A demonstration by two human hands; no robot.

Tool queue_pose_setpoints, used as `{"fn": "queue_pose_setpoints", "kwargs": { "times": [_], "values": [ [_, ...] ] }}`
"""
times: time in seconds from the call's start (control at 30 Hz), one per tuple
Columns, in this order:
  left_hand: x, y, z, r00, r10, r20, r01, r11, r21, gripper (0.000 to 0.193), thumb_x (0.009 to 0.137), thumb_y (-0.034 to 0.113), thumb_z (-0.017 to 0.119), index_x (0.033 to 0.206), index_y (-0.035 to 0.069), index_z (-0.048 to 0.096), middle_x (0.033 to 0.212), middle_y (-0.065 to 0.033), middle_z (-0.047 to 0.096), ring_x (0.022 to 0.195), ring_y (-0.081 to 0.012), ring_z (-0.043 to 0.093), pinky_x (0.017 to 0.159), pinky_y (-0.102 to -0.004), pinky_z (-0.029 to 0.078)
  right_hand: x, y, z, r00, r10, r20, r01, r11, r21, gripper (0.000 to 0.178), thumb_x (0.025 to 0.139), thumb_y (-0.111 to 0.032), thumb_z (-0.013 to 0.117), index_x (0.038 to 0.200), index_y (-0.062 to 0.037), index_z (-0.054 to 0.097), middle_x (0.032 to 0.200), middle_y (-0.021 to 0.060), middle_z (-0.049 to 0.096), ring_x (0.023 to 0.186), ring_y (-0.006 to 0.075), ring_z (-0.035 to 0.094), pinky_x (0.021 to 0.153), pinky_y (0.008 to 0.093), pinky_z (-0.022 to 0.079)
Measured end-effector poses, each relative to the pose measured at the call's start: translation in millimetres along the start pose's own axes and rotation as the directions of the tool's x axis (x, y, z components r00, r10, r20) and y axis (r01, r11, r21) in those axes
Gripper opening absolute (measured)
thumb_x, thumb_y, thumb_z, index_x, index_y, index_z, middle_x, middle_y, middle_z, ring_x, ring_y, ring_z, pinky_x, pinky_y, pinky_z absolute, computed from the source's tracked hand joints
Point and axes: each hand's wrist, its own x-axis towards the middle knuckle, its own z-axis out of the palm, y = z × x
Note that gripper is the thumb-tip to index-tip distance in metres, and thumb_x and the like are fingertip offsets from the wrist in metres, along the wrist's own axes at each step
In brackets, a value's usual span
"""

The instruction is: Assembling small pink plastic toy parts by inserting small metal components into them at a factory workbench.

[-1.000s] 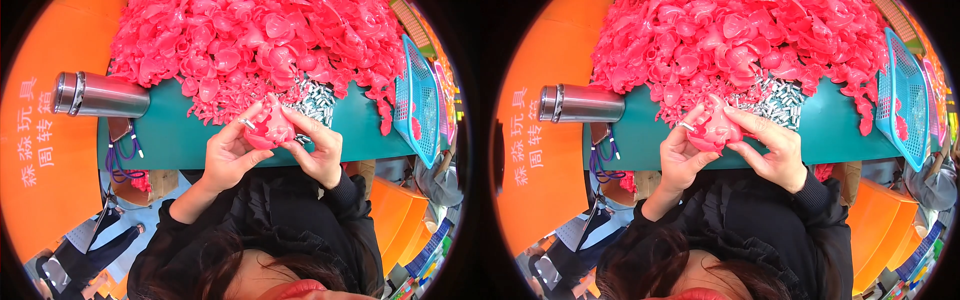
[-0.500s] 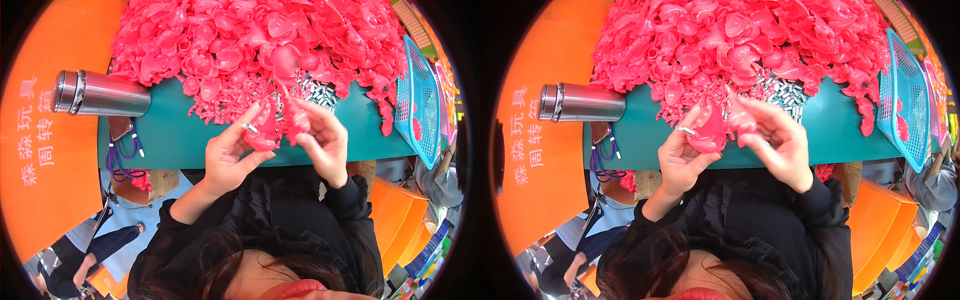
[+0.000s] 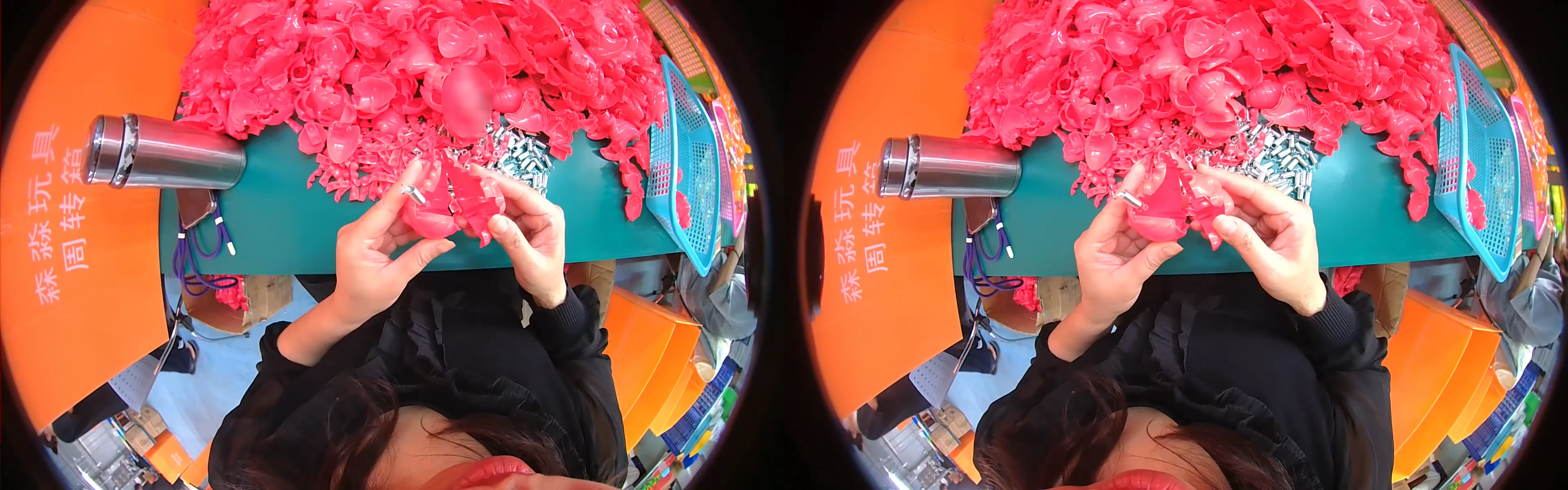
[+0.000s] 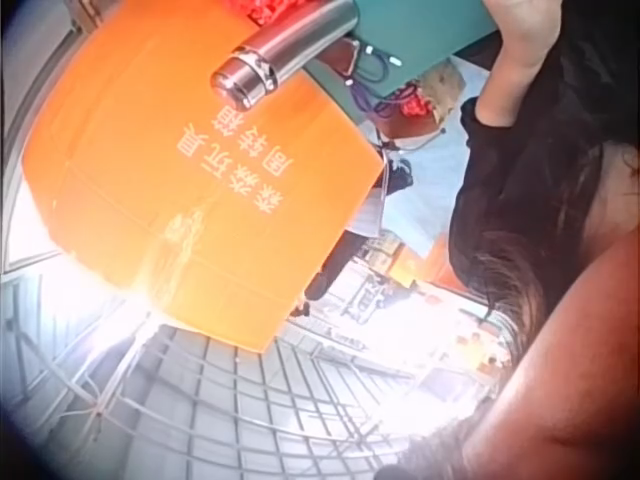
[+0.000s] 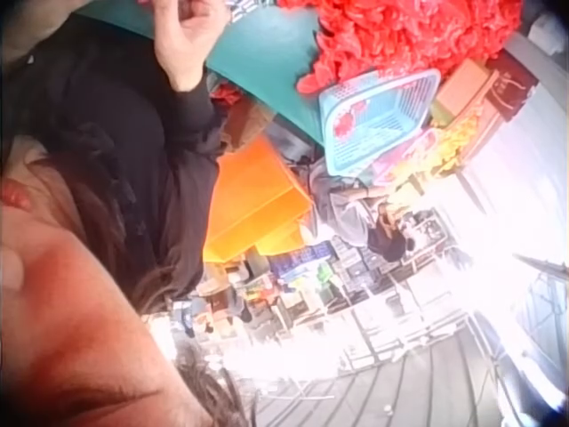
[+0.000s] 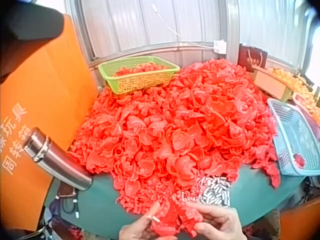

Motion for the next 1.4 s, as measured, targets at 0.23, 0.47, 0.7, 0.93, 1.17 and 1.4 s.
{"fn": "queue_pose_setpoints", "kwargs": {
  "times": [0.23, 0.47, 0.7, 0.93, 1.17, 1.4],
  "values": [
    [0.6, 0.4, 1.3, 1.000, -0.002, 0.004, 0.002, 1.000, 0.004, 0.074, 0.079, -0.012, 0.065, 0.142, -0.004, 0.027, 0.138, -0.0169, 0.042, 0.113, -0.0235, 0.056, 0.095, -0.0352, 0.048, 1.3, -0.4, 2.4, 1.000, -0.023, 0.006, 0.023, 0.999, -0.022, 0.043, 0.090, 0.003, 0.055, 0.131, 0.0064, 0.045, 0.124, 0.0152, 0.057, 0.096, 0.0122, 0.059, 0.082, 0.0252, 0.049],
    [0.6, 1.1, 2.0, 1.000, -0.004, -0.021, 0.004, 1.000, 0.002, 0.075, 0.079, -0.011, 0.066, 0.142, -0.002, 0.027, 0.133, -0.0161, 0.047, 0.109, -0.0229, 0.058, 0.094, -0.0353, 0.049, 0.7, -2.4, 3.8, 0.999, 0.041, -0.013, -0.042, 0.995, -0.088, 0.046, 0.088, -0.008, 0.060, 0.130, 0.0076, 0.046, 0.118, 0.0152, 0.060, 0.104, 0.0171, 0.059, 0.085, 0.0266, 0.048],
    [-0.2, 2.9, 7.0, 0.999, 0.020, -0.048, -0.015, 0.996, 0.093, 0.075, 0.078, -0.010, 0.067, 0.142, -0.001, 0.030, 0.119, -0.0142, 0.057, 0.103, -0.0217, 0.062, 0.091, -0.0347, 0.051, -0.7, 1.1, 7.8, 0.999, -0.049, 0.019, 0.052, 0.970, -0.236, 0.042, 0.088, 0.001, 0.059, 0.130, 0.0020, 0.050, 0.104, 0.0101, 0.066, 0.086, 0.0096, 0.062, 0.080, 0.0231, 0.050],
    [-0.9, 3.2, 9.3, 0.996, 0.073, -0.057, -0.064, 0.988, 0.143, 0.075, 0.078, -0.007, 0.069, 0.142, -0.001, 0.030, 0.115, -0.0138, 0.060, 0.100, -0.0214, 0.063, 0.088, -0.0340, 0.053, -0.6, 2.7, 9.7, 0.999, -0.050, -0.010, 0.048, 0.980, -0.192, 0.042, 0.088, 0.001, 0.060, 0.129, 0.0018, 0.051, 0.107, 0.0112, 0.066, 0.094, 0.0118, 0.063, 0.083, 0.0247, 0.050],
    [-1.5, 5.1, 9.8, 0.996, 0.089, -0.026, -0.077, 0.953, 0.294, 0.072, 0.080, -0.006, 0.067, 0.142, -0.001, 0.030, 0.111, -0.0139, 0.061, 0.096, -0.0210, 0.064, 0.086, -0.0323, 0.054, 1.2, -0.9, 9.3, 0.999, -0.034, 0.027, 0.040, 0.960, -0.278, 0.044, 0.085, 0.000, 0.064, 0.126, 0.0072, 0.051, 0.116, 0.0159, 0.062, 0.101, 0.0170, 0.061, 0.086, 0.0277, 0.049],
    [-0.1, 6.5, 7.0, 1.000, -0.011, -0.023, 0.011, 1.000, 0.018, 0.063, 0.085, -0.007, 0.061, 0.140, -0.004, 0.030, 0.112, -0.0173, 0.061, 0.092, -0.0191, 0.065, 0.083, -0.0310, 0.053, 4.2, -2.2, 1.5, 0.998, 0.000, 0.070, 0.028, 0.921, -0.387, 0.046, 0.082, -0.003, 0.068, 0.126, 0.0016, 0.055, 0.106, 0.0126, 0.066, 0.096, 0.0140, 0.062, 0.084, 0.0268, 0.050]
  ]
}}
